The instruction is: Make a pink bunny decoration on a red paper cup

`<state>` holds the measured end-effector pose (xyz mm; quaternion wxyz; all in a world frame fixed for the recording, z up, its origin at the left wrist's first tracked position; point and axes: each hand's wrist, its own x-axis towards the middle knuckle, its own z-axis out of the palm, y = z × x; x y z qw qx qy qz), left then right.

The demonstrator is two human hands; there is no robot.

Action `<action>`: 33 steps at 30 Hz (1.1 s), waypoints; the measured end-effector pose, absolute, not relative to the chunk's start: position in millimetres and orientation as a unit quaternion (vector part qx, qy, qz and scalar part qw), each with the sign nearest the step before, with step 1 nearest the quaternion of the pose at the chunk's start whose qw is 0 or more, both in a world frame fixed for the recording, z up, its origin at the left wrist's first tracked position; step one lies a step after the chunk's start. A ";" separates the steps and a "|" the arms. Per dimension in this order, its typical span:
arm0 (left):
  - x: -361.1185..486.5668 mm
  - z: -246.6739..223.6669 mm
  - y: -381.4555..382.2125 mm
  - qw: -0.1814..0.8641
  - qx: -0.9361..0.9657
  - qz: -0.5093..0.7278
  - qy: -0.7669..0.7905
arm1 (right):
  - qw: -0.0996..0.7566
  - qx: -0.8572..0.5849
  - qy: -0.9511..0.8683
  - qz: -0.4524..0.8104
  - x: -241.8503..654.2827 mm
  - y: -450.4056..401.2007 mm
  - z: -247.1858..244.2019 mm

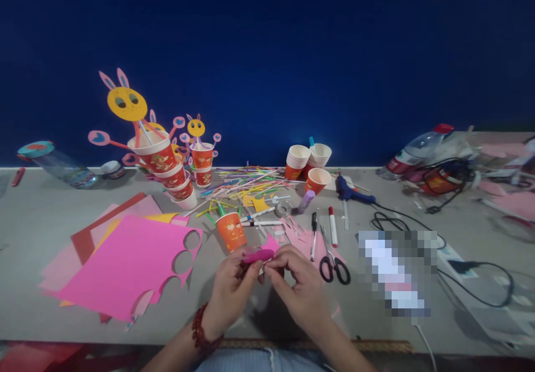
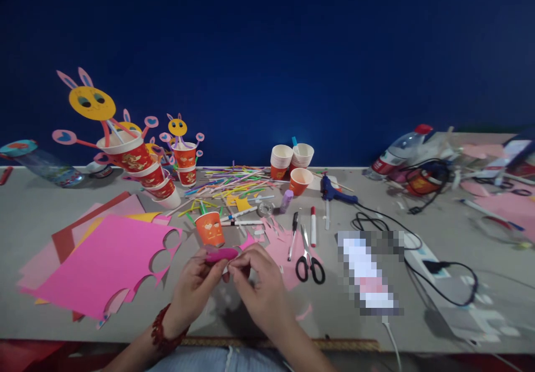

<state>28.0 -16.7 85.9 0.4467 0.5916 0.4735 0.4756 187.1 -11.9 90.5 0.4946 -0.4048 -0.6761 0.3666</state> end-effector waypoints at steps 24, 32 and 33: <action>-101.2 41.3 -25.0 0.000 0.718 0.325 0.616 | 0.494 -0.394 -0.585 0.508 216.6 -9.2 58.8; -48.6 62.7 -26.3 0.232 0.647 0.391 0.612 | 0.431 -0.374 -0.675 0.468 209.3 -8.9 85.6; -39.1 66.3 -24.6 0.276 0.643 0.401 0.590 | 0.429 -0.366 -0.684 0.462 207.5 -8.9 90.9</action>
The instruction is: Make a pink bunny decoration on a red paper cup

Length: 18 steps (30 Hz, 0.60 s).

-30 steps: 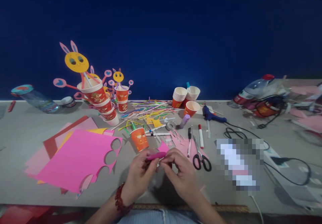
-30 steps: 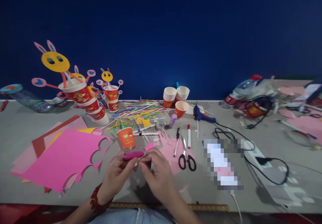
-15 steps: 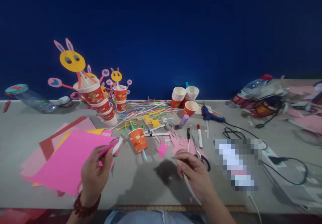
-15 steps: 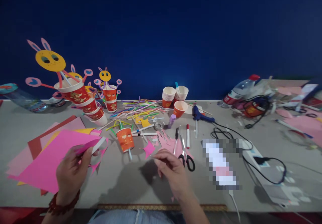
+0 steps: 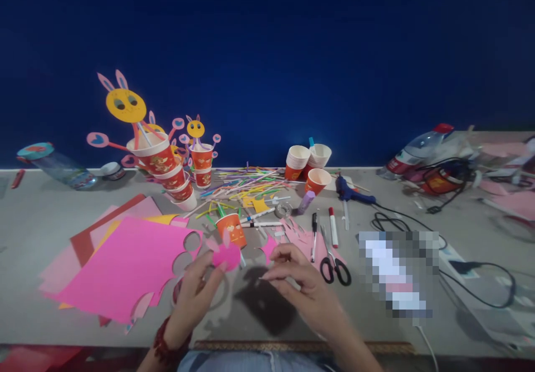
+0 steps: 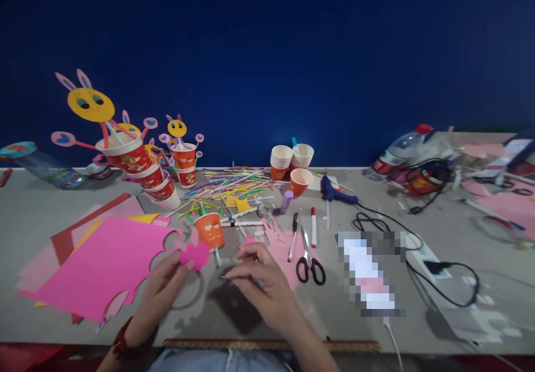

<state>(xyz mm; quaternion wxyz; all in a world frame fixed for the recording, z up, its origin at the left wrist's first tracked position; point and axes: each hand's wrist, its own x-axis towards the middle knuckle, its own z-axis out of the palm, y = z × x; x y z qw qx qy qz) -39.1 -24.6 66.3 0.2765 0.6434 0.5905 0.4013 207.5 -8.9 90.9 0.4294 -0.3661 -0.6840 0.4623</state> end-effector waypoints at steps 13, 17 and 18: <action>9.6 84.5 -14.3 0.399 0.713 0.361 0.449 | 0.415 -0.400 -0.679 0.455 194.9 -7.0 102.6; 10.1 85.8 -14.3 0.400 0.718 0.340 0.456 | 0.408 -0.404 -0.669 0.471 193.7 -5.8 100.2; 10.3 86.1 -14.5 0.404 0.717 0.337 0.457 | 0.408 -0.407 -0.667 0.472 193.3 -5.5 99.5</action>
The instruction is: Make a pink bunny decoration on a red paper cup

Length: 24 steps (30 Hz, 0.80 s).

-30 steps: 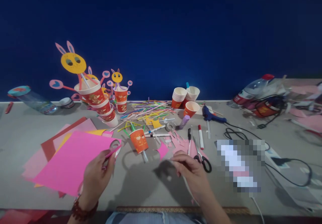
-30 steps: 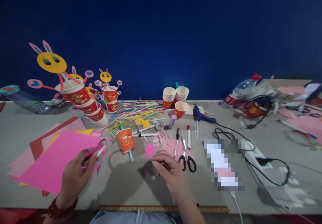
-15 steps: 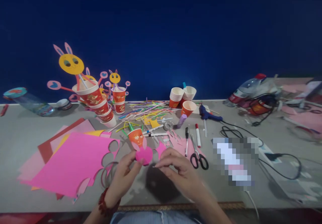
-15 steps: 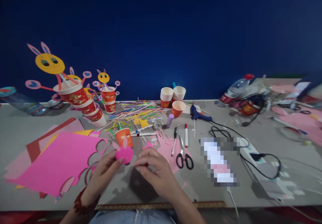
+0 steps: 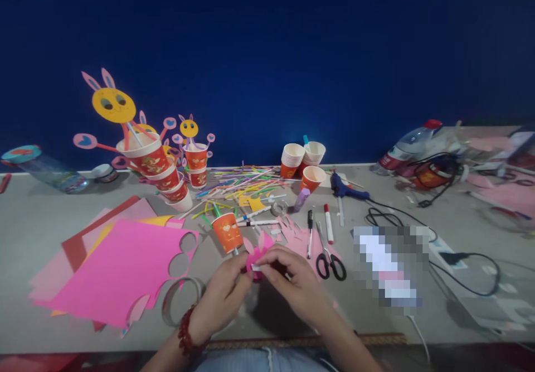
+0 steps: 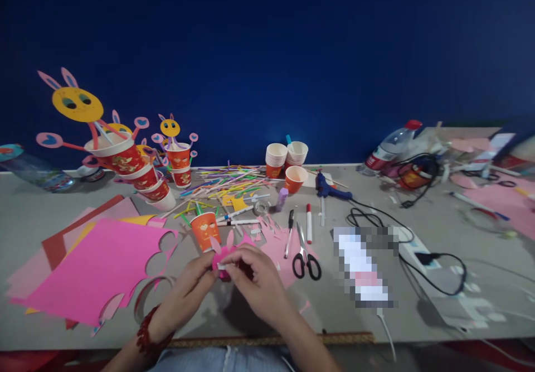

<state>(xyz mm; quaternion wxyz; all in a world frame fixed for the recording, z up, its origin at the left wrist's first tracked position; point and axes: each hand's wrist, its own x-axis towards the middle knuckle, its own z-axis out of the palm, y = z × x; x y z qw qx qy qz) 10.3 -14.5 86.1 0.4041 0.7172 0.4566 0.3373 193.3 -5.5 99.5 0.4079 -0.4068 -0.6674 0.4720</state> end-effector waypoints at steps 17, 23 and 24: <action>12.9 77.4 -12.6 0.449 0.671 0.388 0.444 | 0.396 -0.398 -0.724 0.401 190.0 -3.7 97.9; 15.8 69.3 -13.5 0.397 0.685 0.395 0.467 | 0.398 -0.403 -0.737 0.369 188.1 -7.7 95.8; 15.8 68.4 -13.7 0.386 0.691 0.396 0.466 | 0.397 -0.405 -0.740 0.362 187.6 -8.8 94.5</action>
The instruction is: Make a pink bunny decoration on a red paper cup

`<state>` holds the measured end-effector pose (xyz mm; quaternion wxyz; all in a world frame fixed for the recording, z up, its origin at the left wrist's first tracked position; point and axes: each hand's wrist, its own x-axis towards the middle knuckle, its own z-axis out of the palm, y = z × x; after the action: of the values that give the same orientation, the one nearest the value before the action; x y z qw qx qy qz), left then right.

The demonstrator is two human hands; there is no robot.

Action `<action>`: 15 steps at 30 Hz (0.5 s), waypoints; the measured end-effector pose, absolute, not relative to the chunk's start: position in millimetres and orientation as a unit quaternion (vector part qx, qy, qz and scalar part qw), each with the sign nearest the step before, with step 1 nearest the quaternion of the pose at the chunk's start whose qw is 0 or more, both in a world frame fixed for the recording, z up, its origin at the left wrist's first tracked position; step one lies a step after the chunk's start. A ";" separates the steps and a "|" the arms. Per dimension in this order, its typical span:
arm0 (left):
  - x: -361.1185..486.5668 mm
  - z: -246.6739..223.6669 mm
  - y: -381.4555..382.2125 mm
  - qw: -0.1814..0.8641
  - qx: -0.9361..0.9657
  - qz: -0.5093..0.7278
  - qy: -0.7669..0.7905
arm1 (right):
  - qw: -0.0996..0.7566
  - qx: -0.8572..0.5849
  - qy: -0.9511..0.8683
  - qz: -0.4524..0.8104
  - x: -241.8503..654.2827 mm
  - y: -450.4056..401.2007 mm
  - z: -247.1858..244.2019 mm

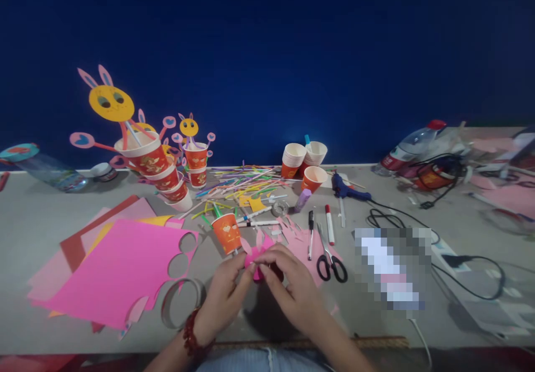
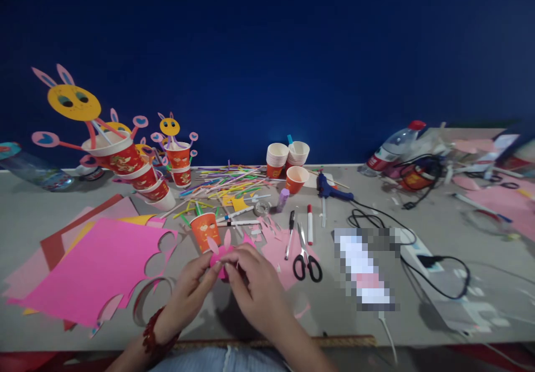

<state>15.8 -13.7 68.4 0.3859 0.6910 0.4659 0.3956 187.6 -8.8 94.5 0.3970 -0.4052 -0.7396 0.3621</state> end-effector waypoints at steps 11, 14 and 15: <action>12.8 70.8 -20.8 0.350 0.689 0.399 0.493 | 0.453 -0.465 -0.664 0.371 205.6 0.5 93.2; 14.5 71.8 -19.5 0.341 0.705 0.403 0.474 | 0.408 -0.451 -0.651 0.455 197.4 -2.0 88.9; 15.0 71.7 -19.3 0.339 0.710 0.404 0.467 | 0.400 -0.453 -0.643 0.471 193.7 -3.0 86.8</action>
<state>15.0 -19.3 71.7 0.3386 0.7101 0.4668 0.4040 193.7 -3.0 86.8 0.3999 -0.4527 -0.6428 0.4712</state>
